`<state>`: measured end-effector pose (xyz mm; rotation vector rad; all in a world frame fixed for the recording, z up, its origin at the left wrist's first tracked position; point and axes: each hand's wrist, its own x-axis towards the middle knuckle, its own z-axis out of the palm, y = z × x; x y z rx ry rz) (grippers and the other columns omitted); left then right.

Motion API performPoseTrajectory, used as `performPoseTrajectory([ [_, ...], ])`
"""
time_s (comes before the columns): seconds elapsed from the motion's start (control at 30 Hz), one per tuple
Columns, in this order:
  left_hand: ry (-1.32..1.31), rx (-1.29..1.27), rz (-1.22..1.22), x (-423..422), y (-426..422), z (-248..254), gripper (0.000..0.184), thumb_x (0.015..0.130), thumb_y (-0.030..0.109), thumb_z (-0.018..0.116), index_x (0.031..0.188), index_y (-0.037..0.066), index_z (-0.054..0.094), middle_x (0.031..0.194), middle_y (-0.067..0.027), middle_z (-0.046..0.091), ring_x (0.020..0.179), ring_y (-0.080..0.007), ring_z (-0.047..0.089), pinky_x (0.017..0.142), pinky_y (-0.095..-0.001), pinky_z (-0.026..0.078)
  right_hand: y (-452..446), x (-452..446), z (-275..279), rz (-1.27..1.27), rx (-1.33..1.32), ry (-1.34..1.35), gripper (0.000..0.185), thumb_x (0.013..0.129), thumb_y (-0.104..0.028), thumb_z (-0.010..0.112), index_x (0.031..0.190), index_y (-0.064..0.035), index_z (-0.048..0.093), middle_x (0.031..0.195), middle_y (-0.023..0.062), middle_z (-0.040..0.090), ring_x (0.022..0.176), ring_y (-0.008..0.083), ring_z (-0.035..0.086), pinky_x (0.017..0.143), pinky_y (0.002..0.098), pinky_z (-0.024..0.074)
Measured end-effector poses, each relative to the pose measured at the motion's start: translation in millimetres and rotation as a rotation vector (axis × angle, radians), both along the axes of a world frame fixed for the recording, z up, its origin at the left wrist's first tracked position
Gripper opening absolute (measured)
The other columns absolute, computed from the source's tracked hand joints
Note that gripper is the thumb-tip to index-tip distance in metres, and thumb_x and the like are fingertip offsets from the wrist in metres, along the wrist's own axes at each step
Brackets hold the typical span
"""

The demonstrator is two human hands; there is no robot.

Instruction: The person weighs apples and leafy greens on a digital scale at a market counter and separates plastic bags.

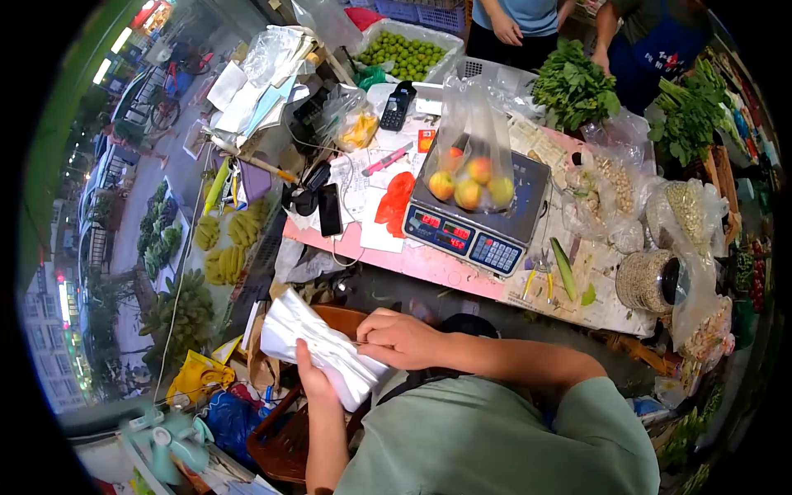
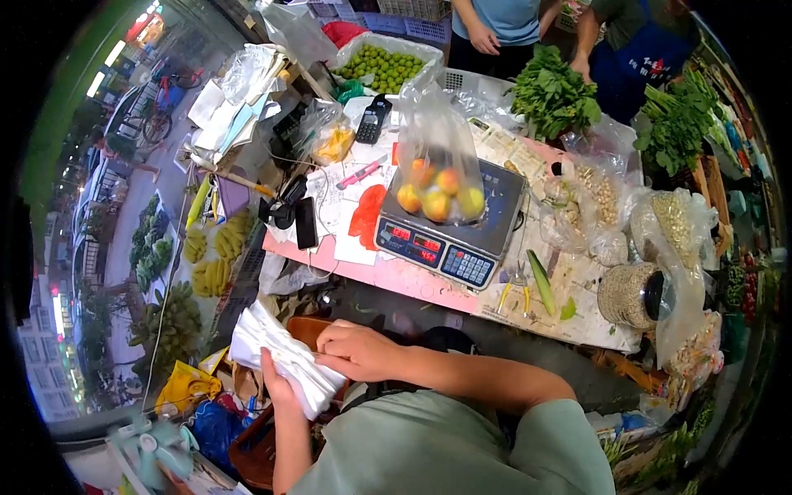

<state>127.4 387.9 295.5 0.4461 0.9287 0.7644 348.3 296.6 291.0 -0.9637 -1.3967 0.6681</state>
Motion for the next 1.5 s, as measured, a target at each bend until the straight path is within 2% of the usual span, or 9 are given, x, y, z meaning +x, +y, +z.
performPoseTrajectory([
  [0.23, 0.224, -0.008, 0.047, 32.8, 50.9, -21.0, 0.06, 0.098, 0.06, 0.057, 0.13, 0.01, 0.059, 0.117, -0.0069, 0.066, 0.107, -0.0253, 0.064, 0.096, -0.0406, 0.051, -40.2, 46.1, -55.9, 0.321, -0.704, 0.232, 0.054, 0.1, -0.03, 0.064, 0.147, -0.0089, 0.048, 0.128, 0.0127, 0.068, 0.094, 0.0221, 0.072, 0.084, 0.0372, 0.0571],
  [0.4, -0.309, -0.317, -0.254, 51.1, 132.2, -73.0, 0.049, 0.097, 0.058, 0.058, 0.117, 0.013, 0.065, 0.091, -0.006, 0.071, 0.074, -0.0245, 0.068, 0.069, -0.0382, 0.058, -117.9, 71.9, -178.8, -1.274, -0.788, 0.001, 0.05, 0.091, -0.016, 0.074, 0.132, 0.001, 0.052, 0.121, 0.0175, 0.059, 0.106, 0.0265, 0.062, 0.084, 0.0375, 0.0536],
  [0.43, -0.065, -0.295, -0.152, 86.7, 124.8, -42.0, 0.049, 0.097, 0.058, 0.057, 0.115, 0.012, 0.065, 0.084, -0.0068, 0.071, 0.063, -0.0234, 0.066, 0.058, -0.0368, 0.056, -131.0, 88.8, -172.3, -1.401, -0.918, -0.233, 0.054, 0.09, -0.017, 0.075, 0.135, 0.0008, 0.05, 0.125, 0.0184, 0.059, 0.11, 0.0269, 0.062, 0.088, 0.0371, 0.0535],
  [0.53, -0.458, -0.376, -0.571, 123.8, 168.6, -43.4, 0.051, 0.098, 0.059, 0.055, 0.112, 0.011, 0.065, 0.082, -0.0073, 0.07, 0.06, -0.0223, 0.065, 0.055, -0.0361, 0.054, -143.4, 117.8, -199.4, -1.365, -0.866, -0.017, 0.051, 0.092, -0.015, 0.072, 0.136, 0.0018, 0.052, 0.122, 0.0209, 0.065, 0.112, 0.0279, 0.065, 0.089, 0.038, 0.0533],
  [0.67, -0.171, -0.29, -0.662, 160.3, 209.2, -41.0, 0.058, 0.1, 0.057, 0.051, 0.121, 0.003, 0.062, 0.089, -0.0108, 0.07, 0.069, -0.0242, 0.068, 0.06, -0.0384, 0.057, -122.2, 127.0, -209.1, -1.187, -0.757, 0.521, 0.044, 0.095, -0.018, 0.071, 0.133, 0.0013, 0.057, 0.12, 0.0199, 0.07, 0.109, 0.0235, 0.07, 0.085, 0.0348, 0.0551],
  [0.73, 0.001, -0.243, -0.672, 179.8, 220.7, -44.2, 0.064, 0.097, 0.063, 0.051, 0.113, 0.003, 0.066, 0.081, -0.0123, 0.071, 0.06, -0.0284, 0.067, 0.053, -0.0414, 0.056, -107.5, 121.3, -187.0, -1.291, -0.954, 0.384, 0.036, 0.097, -0.018, 0.069, 0.127, 0.0011, 0.062, 0.112, 0.0158, 0.074, 0.096, 0.0195, 0.073, 0.079, 0.032, 0.0558],
  [1.0, -0.066, -0.388, -0.809, 210.3, 251.1, -58.1, 0.059, 0.1, 0.055, 0.052, 0.126, 0.003, 0.06, 0.097, -0.0155, 0.071, 0.078, -0.0308, 0.07, 0.067, -0.0446, 0.058, -60.1, 76.3, -162.4, -1.735, -0.833, 0.018, 0.077, 0.088, -0.029, 0.079, 0.146, 0.0045, 0.041, 0.142, 0.0243, 0.048, 0.129, 0.0366, 0.051, 0.105, 0.0432, 0.0438],
  [1.33, -0.149, -0.38, -0.69, 201.3, 246.3, -87.1, 0.06, 0.098, 0.059, 0.052, 0.116, 0.003, 0.065, 0.084, -0.0143, 0.069, 0.072, -0.0294, 0.068, 0.064, -0.0425, 0.056, 60.5, 178.0, -2.0, -1.498, -0.571, -0.143, 0.115, 0.074, -0.029, 0.09, 0.159, -0.0007, 0.018, 0.155, 0.0239, 0.031, 0.125, 0.0409, 0.054, 0.094, 0.0439, 0.0526],
  [1.5, -0.173, -0.348, -0.51, 181.1, 236.5, -73.8, 0.063, 0.098, 0.062, 0.051, 0.116, 0.003, 0.064, 0.089, -0.0153, 0.07, 0.075, -0.0301, 0.069, 0.066, -0.0429, 0.058, 89.7, 241.9, -31.7, -1.44, -0.877, -0.205, 0.062, 0.086, -0.029, 0.076, 0.137, -0.0011, 0.054, 0.124, 0.025, 0.062, 0.106, 0.0373, 0.067, 0.086, 0.0419, 0.0542],
])
